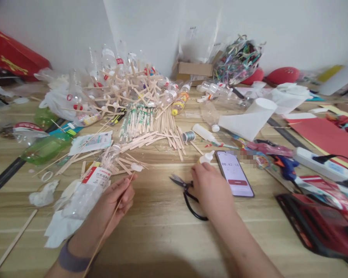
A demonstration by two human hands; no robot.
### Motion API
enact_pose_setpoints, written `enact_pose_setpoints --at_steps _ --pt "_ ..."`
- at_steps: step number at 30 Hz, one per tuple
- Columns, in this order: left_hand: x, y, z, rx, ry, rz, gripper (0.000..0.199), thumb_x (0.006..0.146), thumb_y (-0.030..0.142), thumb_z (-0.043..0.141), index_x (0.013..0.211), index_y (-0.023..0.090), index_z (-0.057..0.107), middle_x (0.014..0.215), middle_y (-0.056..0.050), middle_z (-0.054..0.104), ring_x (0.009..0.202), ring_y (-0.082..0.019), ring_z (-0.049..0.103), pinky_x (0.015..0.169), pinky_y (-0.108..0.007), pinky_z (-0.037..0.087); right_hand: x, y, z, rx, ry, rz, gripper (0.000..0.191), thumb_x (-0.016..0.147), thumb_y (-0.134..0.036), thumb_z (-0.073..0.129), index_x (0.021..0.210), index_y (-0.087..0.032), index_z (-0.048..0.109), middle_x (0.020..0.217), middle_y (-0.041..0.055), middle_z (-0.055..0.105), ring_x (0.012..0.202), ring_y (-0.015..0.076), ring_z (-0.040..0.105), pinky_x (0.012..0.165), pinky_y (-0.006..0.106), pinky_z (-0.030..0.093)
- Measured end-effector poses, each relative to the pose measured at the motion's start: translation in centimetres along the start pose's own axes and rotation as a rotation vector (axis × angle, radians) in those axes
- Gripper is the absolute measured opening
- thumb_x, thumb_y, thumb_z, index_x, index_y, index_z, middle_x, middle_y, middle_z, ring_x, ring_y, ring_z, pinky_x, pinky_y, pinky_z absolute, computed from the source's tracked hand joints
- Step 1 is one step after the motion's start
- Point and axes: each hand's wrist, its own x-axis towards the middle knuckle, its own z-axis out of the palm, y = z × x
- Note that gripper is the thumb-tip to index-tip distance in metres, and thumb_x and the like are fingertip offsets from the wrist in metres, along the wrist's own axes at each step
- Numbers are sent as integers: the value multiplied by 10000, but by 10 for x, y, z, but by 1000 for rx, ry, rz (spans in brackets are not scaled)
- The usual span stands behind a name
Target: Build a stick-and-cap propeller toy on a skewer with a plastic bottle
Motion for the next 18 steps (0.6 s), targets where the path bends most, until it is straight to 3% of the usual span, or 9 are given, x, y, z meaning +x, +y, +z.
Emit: enact_pose_setpoints --at_steps 4,7,9,11,15,18 --pt "-2 -2 0 -10 -22 4 386 697 395 785 912 134 600 447 104 450 382 -21 256 387 -165 146 41 -27 9 -49 -78 -73 227 871 -7 464 910 -116 659 950 139 663 870 241 653 688 317 455" --pt "-3 -3 0 -15 -39 10 375 699 396 783 892 134 596 453 102 450 386 -22 258 390 -168 139 67 -33 24 -55 -93 -85 184 880 -17 495 922 -88 659 960 142 667 861 221 654 702 316 481" --pt "-4 -2 0 -23 -50 12 368 708 400 775 892 136 594 453 103 445 384 -22 254 391 -171 138 76 -34 32 -54 -93 -86 118 915 -135 549 973 -103 646 995 102 664 900 203 642 766 342 507" --pt "-4 -2 -1 -27 -52 10 360 717 398 768 895 138 594 454 104 440 381 -21 247 390 -173 135 78 -35 34 -38 -83 -89 136 927 -181 547 993 -102 635 1025 104 657 953 217 629 813 378 504" --pt "-3 -1 -2 -47 -65 22 345 733 383 758 920 135 609 451 106 420 384 -26 250 391 -170 145 69 -34 27 59 -42 -99 199 915 -70 425 966 -61 618 1039 222 640 989 286 616 794 365 458" --pt "-2 -1 -2 -126 -98 54 323 749 359 757 936 125 636 438 105 413 397 -33 270 404 -159 215 51 -33 19 192 -44 -159 180 931 -118 410 1005 -109 574 979 151 669 879 233 642 741 312 457"
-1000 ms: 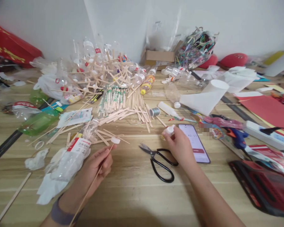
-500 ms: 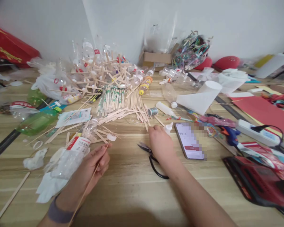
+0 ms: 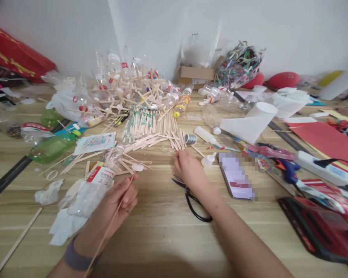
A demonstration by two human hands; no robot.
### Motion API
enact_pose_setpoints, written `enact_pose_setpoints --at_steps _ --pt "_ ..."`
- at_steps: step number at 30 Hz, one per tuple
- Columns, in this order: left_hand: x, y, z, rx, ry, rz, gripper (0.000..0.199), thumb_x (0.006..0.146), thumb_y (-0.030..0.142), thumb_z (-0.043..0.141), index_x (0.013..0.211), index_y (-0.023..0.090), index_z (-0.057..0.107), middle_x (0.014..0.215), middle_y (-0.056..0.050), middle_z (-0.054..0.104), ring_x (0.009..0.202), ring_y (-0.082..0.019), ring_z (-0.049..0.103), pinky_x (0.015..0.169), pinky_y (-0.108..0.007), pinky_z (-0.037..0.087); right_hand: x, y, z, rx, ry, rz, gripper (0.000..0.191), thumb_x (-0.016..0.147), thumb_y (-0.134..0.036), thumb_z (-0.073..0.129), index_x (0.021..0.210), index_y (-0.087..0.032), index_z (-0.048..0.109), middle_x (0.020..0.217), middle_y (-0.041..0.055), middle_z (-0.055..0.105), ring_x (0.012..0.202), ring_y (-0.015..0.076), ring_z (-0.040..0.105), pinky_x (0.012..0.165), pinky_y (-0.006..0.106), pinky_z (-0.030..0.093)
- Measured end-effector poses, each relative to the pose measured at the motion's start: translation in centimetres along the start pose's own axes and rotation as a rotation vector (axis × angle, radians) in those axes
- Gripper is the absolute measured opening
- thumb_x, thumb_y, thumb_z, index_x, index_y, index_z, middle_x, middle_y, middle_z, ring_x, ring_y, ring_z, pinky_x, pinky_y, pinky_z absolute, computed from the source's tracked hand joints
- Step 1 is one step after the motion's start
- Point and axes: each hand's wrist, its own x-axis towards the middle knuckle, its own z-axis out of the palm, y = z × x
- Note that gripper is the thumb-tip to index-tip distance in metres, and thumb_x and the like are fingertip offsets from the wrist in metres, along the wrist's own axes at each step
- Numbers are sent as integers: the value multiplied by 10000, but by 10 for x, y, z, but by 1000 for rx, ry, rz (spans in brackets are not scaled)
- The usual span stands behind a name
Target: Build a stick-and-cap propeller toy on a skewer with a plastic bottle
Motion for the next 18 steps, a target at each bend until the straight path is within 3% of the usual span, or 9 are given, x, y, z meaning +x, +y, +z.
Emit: enact_pose_setpoints --at_steps 3,5,7,12,16,18 --pt "1 -1 0 -76 1 13 280 749 312 768 925 121 661 435 99 436 434 -40 337 531 -171 401 -25 -4 1 135 -57 -120 121 930 -170 437 927 -174 558 815 49 673 728 177 638 656 260 455" --pt "1 -2 1 -102 -3 -3 252 748 292 773 913 133 669 435 98 454 470 -49 391 702 -245 491 -41 -7 6 190 -72 -187 134 922 -173 437 858 -184 554 801 57 658 733 187 626 660 274 456" --pt "1 -6 4 -110 -34 -29 230 761 294 764 917 152 671 446 97 475 489 -55 417 804 -319 500 -54 -11 11 235 -72 -240 155 920 -170 424 844 -189 557 819 71 649 759 196 618 680 290 461" --pt "5 -16 14 -79 -103 -49 217 778 314 748 913 162 672 464 87 487 494 -63 414 760 -291 482 -72 -22 15 404 -32 -352 185 921 -158 407 872 -201 581 845 81 631 769 202 599 658 304 458" --pt "8 -16 19 -108 -66 8 188 782 278 744 891 145 668 431 95 423 463 -62 357 634 -219 425 -77 -23 16 479 -103 -476 188 919 -160 430 881 -210 607 833 72 631 746 200 607 643 303 472" --pt "7 -13 18 -108 -47 32 176 782 268 740 879 138 672 418 94 400 454 -64 337 561 -200 373 -73 -20 16 393 -49 -402 194 923 -150 428 952 -204 612 905 87 644 828 207 619 714 313 497"
